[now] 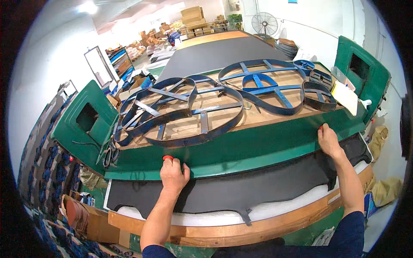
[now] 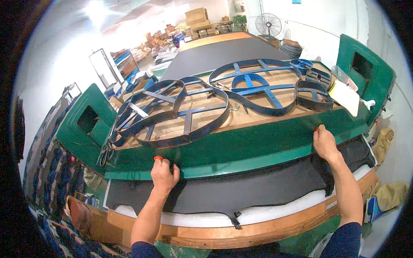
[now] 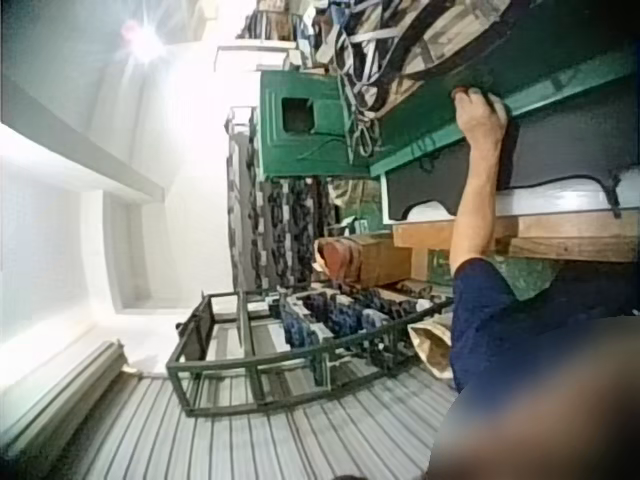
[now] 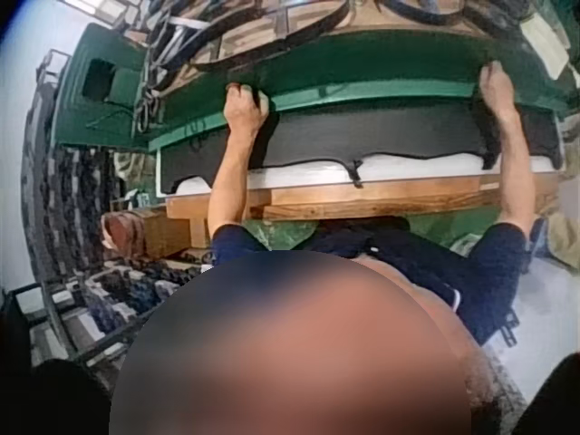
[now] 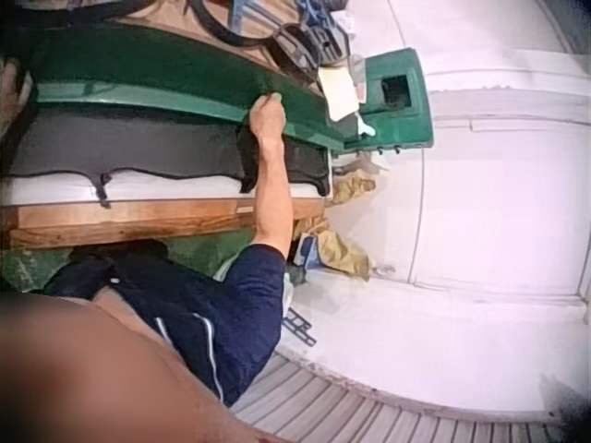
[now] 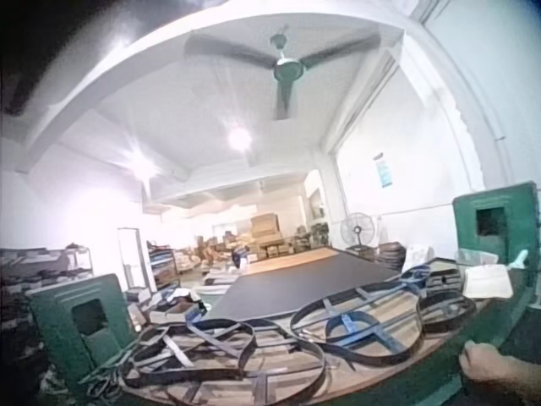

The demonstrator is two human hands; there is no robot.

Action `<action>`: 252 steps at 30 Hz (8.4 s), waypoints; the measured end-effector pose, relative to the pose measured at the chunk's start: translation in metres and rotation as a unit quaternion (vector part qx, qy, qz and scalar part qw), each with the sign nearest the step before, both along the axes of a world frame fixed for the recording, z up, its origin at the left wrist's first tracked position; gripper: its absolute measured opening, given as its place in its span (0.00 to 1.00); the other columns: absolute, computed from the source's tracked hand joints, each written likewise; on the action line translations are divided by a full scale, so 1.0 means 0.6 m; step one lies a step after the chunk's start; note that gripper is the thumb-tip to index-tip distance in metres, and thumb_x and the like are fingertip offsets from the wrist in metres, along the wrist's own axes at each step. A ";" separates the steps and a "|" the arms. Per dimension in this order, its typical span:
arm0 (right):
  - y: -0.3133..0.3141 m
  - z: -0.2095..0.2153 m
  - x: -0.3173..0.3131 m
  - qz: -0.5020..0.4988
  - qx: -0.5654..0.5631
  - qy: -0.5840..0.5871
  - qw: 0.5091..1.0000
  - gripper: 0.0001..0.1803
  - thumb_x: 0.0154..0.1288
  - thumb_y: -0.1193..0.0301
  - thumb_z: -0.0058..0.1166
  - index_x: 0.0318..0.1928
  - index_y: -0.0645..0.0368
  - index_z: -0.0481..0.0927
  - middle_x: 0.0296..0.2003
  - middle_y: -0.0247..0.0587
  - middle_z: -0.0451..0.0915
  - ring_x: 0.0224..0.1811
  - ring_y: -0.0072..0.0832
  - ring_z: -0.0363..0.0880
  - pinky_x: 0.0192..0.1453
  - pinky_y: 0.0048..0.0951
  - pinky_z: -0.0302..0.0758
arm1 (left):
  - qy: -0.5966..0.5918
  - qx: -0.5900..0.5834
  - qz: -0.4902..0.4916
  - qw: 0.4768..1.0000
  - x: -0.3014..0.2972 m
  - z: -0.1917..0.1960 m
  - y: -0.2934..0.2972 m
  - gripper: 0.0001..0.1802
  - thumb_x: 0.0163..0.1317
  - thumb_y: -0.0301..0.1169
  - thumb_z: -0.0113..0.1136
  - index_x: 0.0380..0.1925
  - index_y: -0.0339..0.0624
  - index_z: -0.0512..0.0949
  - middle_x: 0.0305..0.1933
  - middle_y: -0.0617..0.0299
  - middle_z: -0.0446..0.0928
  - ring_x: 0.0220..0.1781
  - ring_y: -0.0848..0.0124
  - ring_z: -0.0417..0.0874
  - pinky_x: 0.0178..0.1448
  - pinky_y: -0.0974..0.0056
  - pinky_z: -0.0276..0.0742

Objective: Operating a hydraulic press to die-cut shapes from leather sheets.

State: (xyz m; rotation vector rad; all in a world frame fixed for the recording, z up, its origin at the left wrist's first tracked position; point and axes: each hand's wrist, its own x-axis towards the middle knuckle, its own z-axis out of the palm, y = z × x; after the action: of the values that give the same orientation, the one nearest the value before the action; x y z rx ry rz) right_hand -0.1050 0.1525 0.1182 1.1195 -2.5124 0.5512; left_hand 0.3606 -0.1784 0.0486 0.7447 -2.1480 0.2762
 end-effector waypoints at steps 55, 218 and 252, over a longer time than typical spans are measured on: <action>0.307 -0.342 0.308 0.178 -0.006 -0.031 0.984 0.12 0.66 0.67 0.48 0.33 0.64 0.78 0.36 0.59 0.80 0.43 0.59 0.77 0.50 0.57 0.73 | -0.093 0.248 -0.064 0.962 0.097 -0.231 0.468 0.19 0.66 0.38 0.50 0.27 0.33 0.82 0.35 0.40 0.82 0.40 0.43 0.82 0.48 0.41 0.75; 0.184 -0.177 -0.071 0.292 -0.078 -0.412 0.860 0.13 0.67 0.69 0.61 0.46 0.65 0.86 0.39 0.44 0.88 0.41 0.26 0.85 0.50 0.28 0.79 | 0.100 0.514 -0.222 0.823 -0.141 -0.136 0.351 0.36 0.61 0.25 0.62 0.70 0.33 0.64 0.71 0.50 0.67 0.72 0.62 0.68 0.75 0.60 0.59; 0.184 -0.167 -0.079 0.268 -0.041 -0.459 0.846 0.11 0.69 0.71 0.60 0.48 0.63 0.85 0.37 0.33 0.84 0.40 0.17 0.79 0.46 0.22 0.77 | 0.120 0.499 -0.207 0.833 -0.154 -0.128 0.354 0.37 0.55 0.25 0.65 0.67 0.33 0.67 0.62 0.53 0.75 0.63 0.65 0.76 0.69 0.62 0.68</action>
State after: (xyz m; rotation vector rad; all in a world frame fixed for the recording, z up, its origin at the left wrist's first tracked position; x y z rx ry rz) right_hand -0.1522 0.2629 0.0180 1.8634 -2.7920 1.6726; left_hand 0.2685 0.0340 -0.0282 0.7579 -2.0448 -1.1966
